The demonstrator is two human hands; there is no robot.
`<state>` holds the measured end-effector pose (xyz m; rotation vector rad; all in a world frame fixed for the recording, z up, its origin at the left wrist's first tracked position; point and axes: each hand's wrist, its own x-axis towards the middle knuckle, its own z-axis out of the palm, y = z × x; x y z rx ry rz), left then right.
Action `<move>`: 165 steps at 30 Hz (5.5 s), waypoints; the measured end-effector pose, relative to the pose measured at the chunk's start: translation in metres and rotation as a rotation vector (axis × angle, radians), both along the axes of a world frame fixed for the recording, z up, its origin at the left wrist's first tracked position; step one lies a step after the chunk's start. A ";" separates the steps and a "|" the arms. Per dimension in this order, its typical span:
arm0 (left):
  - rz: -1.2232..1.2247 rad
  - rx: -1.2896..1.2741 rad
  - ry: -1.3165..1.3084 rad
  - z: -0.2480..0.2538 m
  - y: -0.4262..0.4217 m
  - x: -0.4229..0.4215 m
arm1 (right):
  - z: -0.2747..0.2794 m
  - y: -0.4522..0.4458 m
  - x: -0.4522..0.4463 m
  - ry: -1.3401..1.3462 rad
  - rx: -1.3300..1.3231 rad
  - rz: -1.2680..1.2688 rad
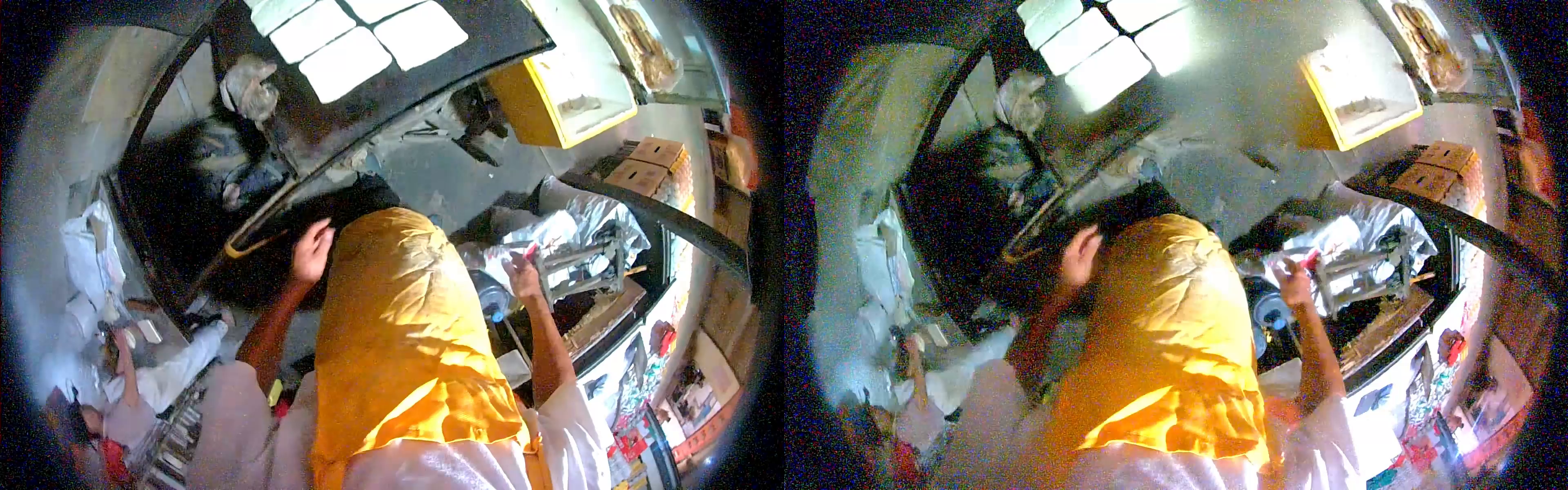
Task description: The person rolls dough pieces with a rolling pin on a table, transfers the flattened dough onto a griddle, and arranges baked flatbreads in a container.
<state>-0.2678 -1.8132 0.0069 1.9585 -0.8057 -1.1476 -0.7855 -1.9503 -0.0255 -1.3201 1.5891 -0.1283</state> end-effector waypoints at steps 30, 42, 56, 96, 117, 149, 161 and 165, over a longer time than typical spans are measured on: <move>-0.639 0.145 -0.807 -0.001 -0.024 0.167 | -0.123 0.144 0.182 -0.061 0.537 -0.053; 0.048 0.406 -0.996 0.043 0.025 0.246 | -0.489 0.316 0.294 -0.199 0.540 -0.066; -0.027 0.388 -1.016 0.077 0.032 0.258 | -0.502 0.429 0.364 -0.230 0.192 -0.406; -0.057 0.432 -1.040 0.097 0.042 0.252 | -0.559 0.376 0.379 -0.006 0.315 -0.489; -0.121 0.384 -0.955 0.080 0.037 0.251 | -0.531 0.384 0.380 -0.159 0.377 -0.616; -0.225 0.330 -0.906 0.079 0.028 0.243 | -0.520 0.350 0.370 -0.272 0.508 -0.557; -0.258 0.330 -0.873 0.072 0.026 0.241 | -0.529 0.336 0.360 -0.318 0.664 -0.519; -0.269 0.308 -0.861 0.070 0.022 0.243 | -0.494 0.312 0.358 -0.503 0.555 -0.557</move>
